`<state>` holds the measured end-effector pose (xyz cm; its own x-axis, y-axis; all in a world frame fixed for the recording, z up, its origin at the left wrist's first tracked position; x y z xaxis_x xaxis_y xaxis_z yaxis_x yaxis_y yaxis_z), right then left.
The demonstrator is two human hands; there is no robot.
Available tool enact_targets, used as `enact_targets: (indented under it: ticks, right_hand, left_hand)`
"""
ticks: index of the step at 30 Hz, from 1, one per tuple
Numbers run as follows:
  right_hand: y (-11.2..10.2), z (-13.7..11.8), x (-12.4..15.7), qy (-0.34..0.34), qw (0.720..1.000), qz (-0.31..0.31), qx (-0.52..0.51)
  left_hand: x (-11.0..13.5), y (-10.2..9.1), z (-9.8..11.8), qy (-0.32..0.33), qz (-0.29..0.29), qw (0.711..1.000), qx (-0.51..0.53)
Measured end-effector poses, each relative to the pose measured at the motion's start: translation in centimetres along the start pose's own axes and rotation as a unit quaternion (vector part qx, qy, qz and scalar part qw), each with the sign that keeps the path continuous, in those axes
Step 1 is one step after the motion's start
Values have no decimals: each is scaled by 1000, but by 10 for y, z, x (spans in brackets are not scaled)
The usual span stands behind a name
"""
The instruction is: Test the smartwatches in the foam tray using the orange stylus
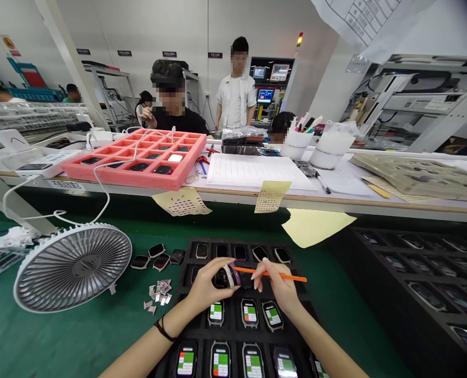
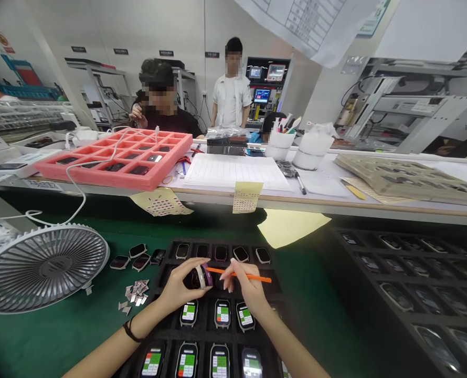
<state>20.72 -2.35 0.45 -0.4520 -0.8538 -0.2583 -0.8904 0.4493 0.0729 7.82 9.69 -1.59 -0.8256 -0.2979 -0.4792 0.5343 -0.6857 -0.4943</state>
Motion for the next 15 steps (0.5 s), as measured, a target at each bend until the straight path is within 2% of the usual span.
enact_targets:
  ticks: [5, 15]
  right_hand:
    - [-4, 0, 1, -21, 999, 24, 15]
    - [-1, -2, 2, -22, 999, 22, 29]
  left_hand:
    - [-1, 0, 1, -6, -1, 1000, 1]
    - [0, -1, 0, -17, -7, 1000, 9]
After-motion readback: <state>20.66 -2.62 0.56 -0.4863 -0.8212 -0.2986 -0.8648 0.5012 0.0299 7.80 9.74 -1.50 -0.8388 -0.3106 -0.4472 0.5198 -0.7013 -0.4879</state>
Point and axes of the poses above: each hand's wrist, its own x-axis away from the middle knuckle, its own y-axis out of the palm, z = x × y, the point moved 4 cm from there along -x, towards the middle knuckle, and after that the axes turned 6 degrees about -z, right-handed, at the moved point
